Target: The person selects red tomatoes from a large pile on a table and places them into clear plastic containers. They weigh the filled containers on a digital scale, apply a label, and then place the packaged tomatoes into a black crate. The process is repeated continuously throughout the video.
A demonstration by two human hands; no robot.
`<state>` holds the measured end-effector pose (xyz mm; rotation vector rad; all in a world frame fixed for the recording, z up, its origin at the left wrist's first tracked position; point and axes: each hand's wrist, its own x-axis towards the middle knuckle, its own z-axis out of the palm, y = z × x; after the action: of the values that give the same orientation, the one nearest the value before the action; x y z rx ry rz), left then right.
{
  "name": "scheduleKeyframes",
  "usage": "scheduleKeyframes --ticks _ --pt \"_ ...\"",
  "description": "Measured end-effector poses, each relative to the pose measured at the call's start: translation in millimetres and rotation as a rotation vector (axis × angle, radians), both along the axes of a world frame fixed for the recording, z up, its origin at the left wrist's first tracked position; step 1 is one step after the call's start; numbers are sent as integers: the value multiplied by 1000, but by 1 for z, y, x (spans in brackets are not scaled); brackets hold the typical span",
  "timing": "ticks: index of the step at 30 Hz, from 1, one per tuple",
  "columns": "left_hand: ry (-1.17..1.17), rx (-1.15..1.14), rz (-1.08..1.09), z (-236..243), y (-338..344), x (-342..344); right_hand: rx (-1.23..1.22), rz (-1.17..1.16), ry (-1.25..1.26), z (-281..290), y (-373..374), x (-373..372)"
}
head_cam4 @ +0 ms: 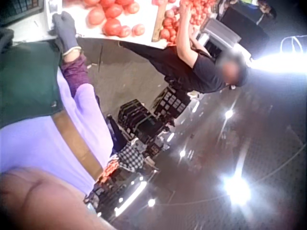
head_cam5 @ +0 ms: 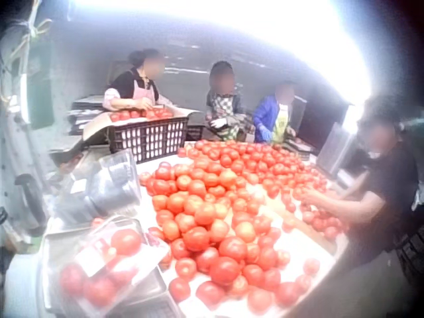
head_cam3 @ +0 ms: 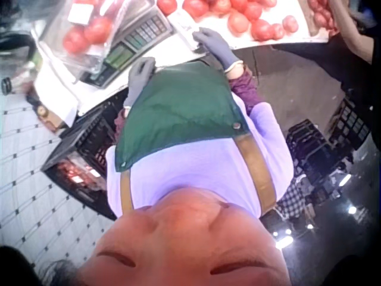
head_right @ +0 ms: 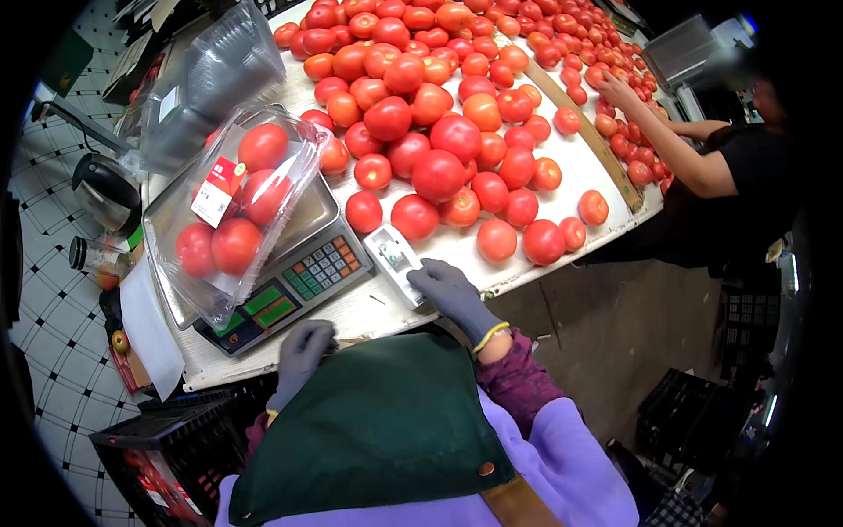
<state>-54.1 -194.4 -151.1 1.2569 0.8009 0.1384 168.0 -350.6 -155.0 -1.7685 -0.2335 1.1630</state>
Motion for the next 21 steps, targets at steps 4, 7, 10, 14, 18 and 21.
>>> scheduleKeyframes --ticks 4,7,10,14,18,21 --pt "42 -139 -388 -23 -9 32 52 -25 -233 -10 -32 -13" --pt "78 -363 -522 -27 -25 61 -24 -31 -230 29 -97 -38" --pt "67 -669 -509 -50 -61 85 -177 -122 -106 34 -168 -62" --pt "68 -747 -265 -39 -91 115 -253 -115 -90 23 -200 -65" --pt "25 -864 -159 -64 -105 113 -265 -138 -98 1 -195 -67" --pt "7 -963 -131 -67 -110 118 -316 -118 -101 -3 -194 -63"
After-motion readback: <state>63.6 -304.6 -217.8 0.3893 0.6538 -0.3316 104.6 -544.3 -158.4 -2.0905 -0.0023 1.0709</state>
